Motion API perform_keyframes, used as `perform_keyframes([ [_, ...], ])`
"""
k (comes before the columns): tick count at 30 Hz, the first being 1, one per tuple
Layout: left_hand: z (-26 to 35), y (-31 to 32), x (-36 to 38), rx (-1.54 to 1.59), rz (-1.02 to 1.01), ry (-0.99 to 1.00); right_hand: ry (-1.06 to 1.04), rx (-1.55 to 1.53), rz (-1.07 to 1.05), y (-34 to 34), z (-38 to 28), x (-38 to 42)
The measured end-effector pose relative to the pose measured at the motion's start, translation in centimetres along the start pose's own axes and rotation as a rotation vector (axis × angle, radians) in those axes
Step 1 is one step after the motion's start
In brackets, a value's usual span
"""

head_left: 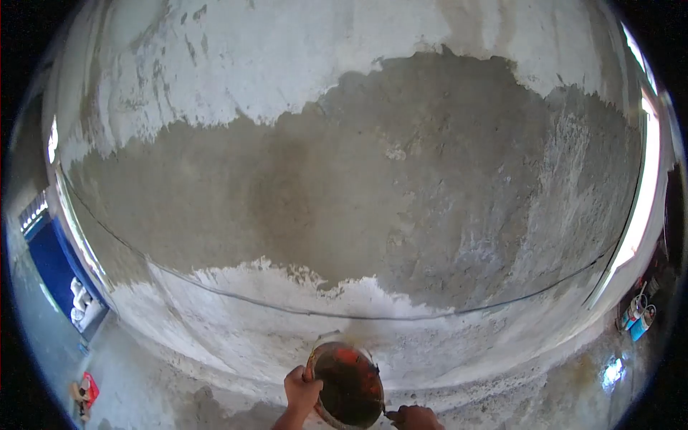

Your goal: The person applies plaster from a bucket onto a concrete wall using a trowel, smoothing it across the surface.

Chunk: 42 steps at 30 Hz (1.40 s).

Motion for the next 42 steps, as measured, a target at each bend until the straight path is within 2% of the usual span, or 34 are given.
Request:
perform_keyframes([
  [2, 0.9, -0.1, -0.6, 0.008, -0.038, -0.048, 0.138, -0.011, -0.039, -0.6, -1.0, 0.3],
  [3, 1.6, -0.5, -0.5, -0.008, -0.052, 0.062, 0.018, -0.006, -0.133, -1.2, -1.1, 0.5],
  [4, 1.4, -0.9, -0.1, 0.000, -0.053, 0.050, 0.023, 0.001, -0.145, -0.7, -1.6, 0.9],
  [6, 1.4, -1.5, -0.7, -0.048, -0.065, 0.043, 0.088, -0.091, -0.020, 0.4, -2.9, 0.5],
  [7, 1.2, -2.0, -0.8, -0.047, -0.066, 0.053, 0.090, -0.091, -0.023, 1.4, -3.5, 0.1],
  [9, 1.4, -3.4, -1.1, -0.027, -0.091, 0.031, 0.270, -0.015, -0.151, 2.5, -4.5, -0.4],
  [12, -0.2, -6.0, -1.6, 0.057, -0.144, 0.015, 0.279, -0.015, -0.172, 0.8, -8.4, 0.3],
  [14, 0.0, -8.1, -1.9, -0.005, -0.181, -0.060, 0.229, -0.020, -0.082, 0.0, -11.3, 0.3],
  [16, -1.3, -10.2, -1.9, 0.017, -0.216, -0.048, 0.466, -0.052, -0.209, 1.1, -13.8, -0.3],
  [18, 0.1, -12.4, -1.9, 0.128, -0.200, -0.064, 0.486, -0.063, -0.163, 5.5, -14.6, -0.8],
  [20, -1.6, -14.6, -2.0, 0.089, -0.215, -0.046, 0.385, -0.017, -0.156, 7.5, -16.3, -1.1],
  [22, -3.5, -16.4, -2.6, 0.049, -0.217, -0.019, 0.465, -0.099, -0.179, 3.9, -20.4, -0.7],
  [24, -4.7, -18.1, -3.3, -0.013, -0.189, -0.035, 0.370, -0.080, -0.042, 3.1, -23.0, -0.5],
  [27, -5.1, -19.9, -3.5, 0.035, -0.160, -0.005, 0.320, -0.074, -0.075, 3.0, -25.1, -1.1],
  [31, -3.9, -21.0, -3.5, 0.007, -0.154, -0.015, 0.334, -0.085, -0.094, 5.3, -24.6, -1.9],
  [33, -3.5, -21.6, -3.3, 0.017, -0.123, 0.040, 0.395, -0.163, -0.042, 3.7, -25.6, -2.0],
  [34, -3.4, -21.9, -3.0, -0.002, -0.118, 0.016, 0.343, -0.128, 0.046, 2.4, -26.2, -1.6],
  [36, -2.8, -22.2, -3.8, 0.055, -0.113, 0.008, 0.357, -0.146, 0.025, 1.9, -25.4, -2.2],
  [38, -2.6, -22.7, -4.5, 0.043, -0.108, 0.041, 0.140, -0.018, 0.253, 3.4, -23.6, -2.8],
  [40, -1.0, -23.1, -5.0, 0.126, -0.135, 0.026, 0.137, 0.014, 0.232, 1.7, -22.6, -3.9],
  [42, 0.8, -23.0, -5.3, 0.180, -0.147, 0.004, 0.189, 0.168, 0.300, -2.2, -22.8, -4.4],
])
Point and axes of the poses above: each hand's wrist, its own x-axis away from the middle knuckle, its own y-axis out of the palm, z = x × y, the point moved 1 cm from there along -x, towards the middle knuckle, and after that the axes turned 10 degrees about x, right-handed, at the moved point
